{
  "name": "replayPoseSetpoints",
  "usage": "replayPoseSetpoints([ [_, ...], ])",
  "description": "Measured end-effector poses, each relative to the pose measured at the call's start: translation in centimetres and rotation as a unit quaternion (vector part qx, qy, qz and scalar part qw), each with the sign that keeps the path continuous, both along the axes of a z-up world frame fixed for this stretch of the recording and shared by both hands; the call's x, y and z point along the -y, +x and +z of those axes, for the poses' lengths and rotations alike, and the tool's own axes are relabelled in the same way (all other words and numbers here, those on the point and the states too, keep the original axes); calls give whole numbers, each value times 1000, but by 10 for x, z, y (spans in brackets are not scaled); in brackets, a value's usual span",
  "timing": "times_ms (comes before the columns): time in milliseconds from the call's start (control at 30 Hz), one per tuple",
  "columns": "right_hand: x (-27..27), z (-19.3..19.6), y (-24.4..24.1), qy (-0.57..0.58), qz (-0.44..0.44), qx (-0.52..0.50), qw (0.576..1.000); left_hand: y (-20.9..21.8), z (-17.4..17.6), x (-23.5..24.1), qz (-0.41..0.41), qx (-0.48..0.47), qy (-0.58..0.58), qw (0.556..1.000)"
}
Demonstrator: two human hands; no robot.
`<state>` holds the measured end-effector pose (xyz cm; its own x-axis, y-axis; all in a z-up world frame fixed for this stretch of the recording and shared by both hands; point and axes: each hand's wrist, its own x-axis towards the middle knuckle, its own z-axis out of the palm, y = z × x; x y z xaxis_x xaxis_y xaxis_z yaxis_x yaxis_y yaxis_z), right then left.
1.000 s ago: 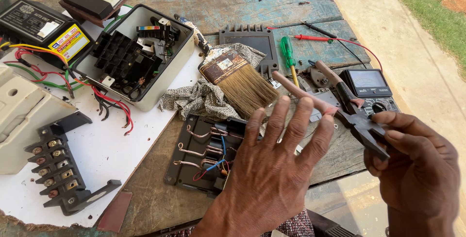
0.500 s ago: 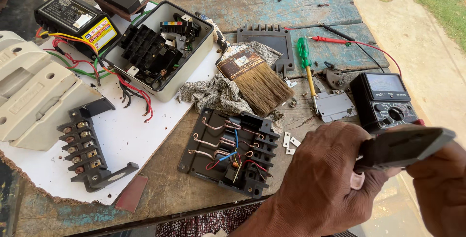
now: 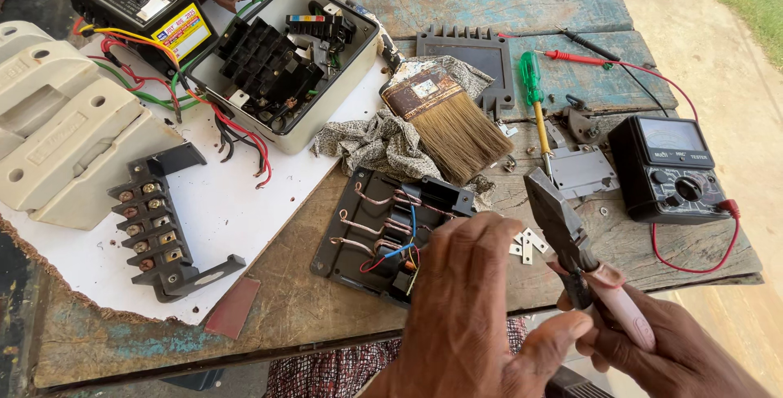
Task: The person connects electrical wires and installs metal contact plates into an electrical housing using pliers and by hand.
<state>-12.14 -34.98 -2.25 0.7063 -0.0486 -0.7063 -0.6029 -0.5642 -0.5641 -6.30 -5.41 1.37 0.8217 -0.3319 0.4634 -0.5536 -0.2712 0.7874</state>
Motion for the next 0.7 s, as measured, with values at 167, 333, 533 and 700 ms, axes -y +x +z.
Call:
replayPoseSetpoints([
  [167, -10, 42, 48, -15, -18, -144, 989, 9, -11, -56, 97, 10, 232, 968],
  [333, -40, 93, 89, -176, 303, -148, 925, 14, -23, -38, 139, -16, 290, 947],
  [533, -77, 132, 118, -293, 399, -235, 836, 12, -28, -29, 118, -89, 312, 938],
  [700, -84, 136, 130, -287, 449, -196, 823, 12, -35, -36, 120, -86, 270, 951],
])
